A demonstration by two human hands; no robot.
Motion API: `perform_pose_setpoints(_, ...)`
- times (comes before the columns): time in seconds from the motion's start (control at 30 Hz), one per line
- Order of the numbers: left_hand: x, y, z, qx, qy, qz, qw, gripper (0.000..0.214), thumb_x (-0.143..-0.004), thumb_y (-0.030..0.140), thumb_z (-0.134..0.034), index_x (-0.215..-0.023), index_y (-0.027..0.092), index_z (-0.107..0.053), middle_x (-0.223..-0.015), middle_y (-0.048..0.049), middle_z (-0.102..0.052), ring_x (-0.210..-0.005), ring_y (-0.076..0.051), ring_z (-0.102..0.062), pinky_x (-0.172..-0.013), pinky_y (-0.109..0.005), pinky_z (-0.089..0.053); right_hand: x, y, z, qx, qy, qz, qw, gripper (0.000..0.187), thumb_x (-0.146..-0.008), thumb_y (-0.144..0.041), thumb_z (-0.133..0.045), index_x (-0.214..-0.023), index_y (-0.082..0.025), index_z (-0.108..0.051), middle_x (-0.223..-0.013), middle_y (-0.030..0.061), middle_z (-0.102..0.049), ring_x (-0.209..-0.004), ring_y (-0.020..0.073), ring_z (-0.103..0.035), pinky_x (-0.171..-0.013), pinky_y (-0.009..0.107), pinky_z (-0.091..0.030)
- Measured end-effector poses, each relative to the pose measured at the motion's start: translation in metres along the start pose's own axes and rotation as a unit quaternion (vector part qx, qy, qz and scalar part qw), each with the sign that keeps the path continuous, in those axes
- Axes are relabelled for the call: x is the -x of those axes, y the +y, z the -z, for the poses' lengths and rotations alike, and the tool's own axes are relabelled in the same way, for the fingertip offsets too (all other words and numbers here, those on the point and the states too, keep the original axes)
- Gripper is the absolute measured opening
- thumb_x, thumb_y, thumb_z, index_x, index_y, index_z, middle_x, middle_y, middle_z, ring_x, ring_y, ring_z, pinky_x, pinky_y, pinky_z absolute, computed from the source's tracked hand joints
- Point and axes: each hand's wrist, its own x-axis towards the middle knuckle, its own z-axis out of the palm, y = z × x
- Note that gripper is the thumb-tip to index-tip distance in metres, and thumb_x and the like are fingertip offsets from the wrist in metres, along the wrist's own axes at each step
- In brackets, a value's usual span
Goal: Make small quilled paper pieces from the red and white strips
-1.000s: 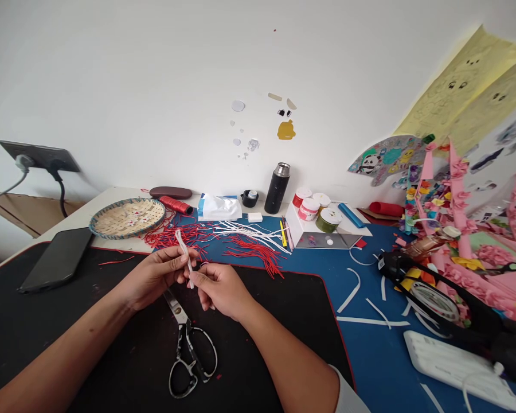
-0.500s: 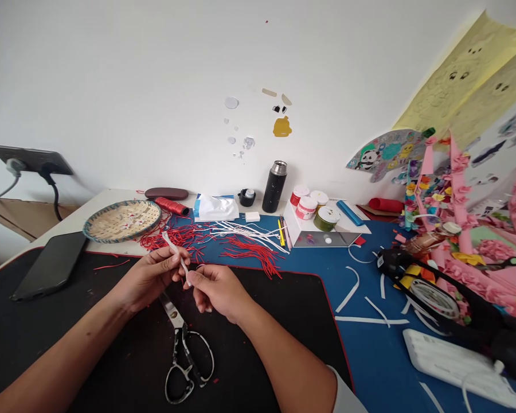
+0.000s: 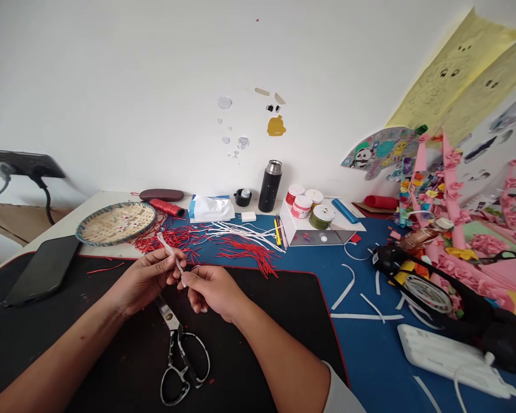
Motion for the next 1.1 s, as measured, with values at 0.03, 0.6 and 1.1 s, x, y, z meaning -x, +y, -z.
perform_pose_setpoints(0.03, -0.0003, -0.0002, 0.0004, -0.001, 0.001, -0.002, 1.0, 0.034, -0.067, 0.033, -0.1, -0.089, 0.013, -0.084, -0.078, -0.0063, -0.077, -0.059, -0.013, -0.066, -0.052, -0.021, -0.059, -0.0007, 0.0004, 0.0003, 0.0, -0.001, 0.0, 1.0, 0.048, -0.088, -0.064, -0.072, -0.089, -0.016, -0.067, -0.052, -0.0057, -0.055, -0.042, 0.0087, -0.047, -0.04, 0.021, -0.028)
perform_pose_setpoints(0.6, 0.001, 0.0033, 0.0052, 0.011, 0.017, -0.018, 1.0, 0.04, -0.06, 0.031, -0.104, -0.089, 0.011, -0.084, -0.076, -0.0063, -0.078, -0.058, -0.012, -0.068, -0.051, -0.018, -0.058, -0.0026, 0.0042, -0.0015, -0.029, -0.008, -0.006, 1.0, 0.052, -0.074, -0.064, -0.085, -0.077, -0.016, -0.065, -0.045, -0.0105, -0.043, -0.04, 0.0082, -0.045, -0.041, 0.023, -0.027)
perform_pose_setpoints(1.1, -0.0024, -0.0003, 0.0054, 0.018, 0.029, -0.019, 0.999, 0.039, -0.058, 0.029, -0.104, -0.087, 0.012, -0.085, -0.075, -0.0067, -0.078, -0.06, -0.012, -0.069, -0.053, -0.017, -0.057, -0.0003, -0.001, -0.0018, -0.065, -0.002, 0.009, 0.998, 0.05, -0.075, -0.062, -0.084, -0.078, -0.016, -0.065, -0.046, -0.0101, -0.044, -0.039, 0.0083, -0.044, -0.04, 0.023, -0.024)
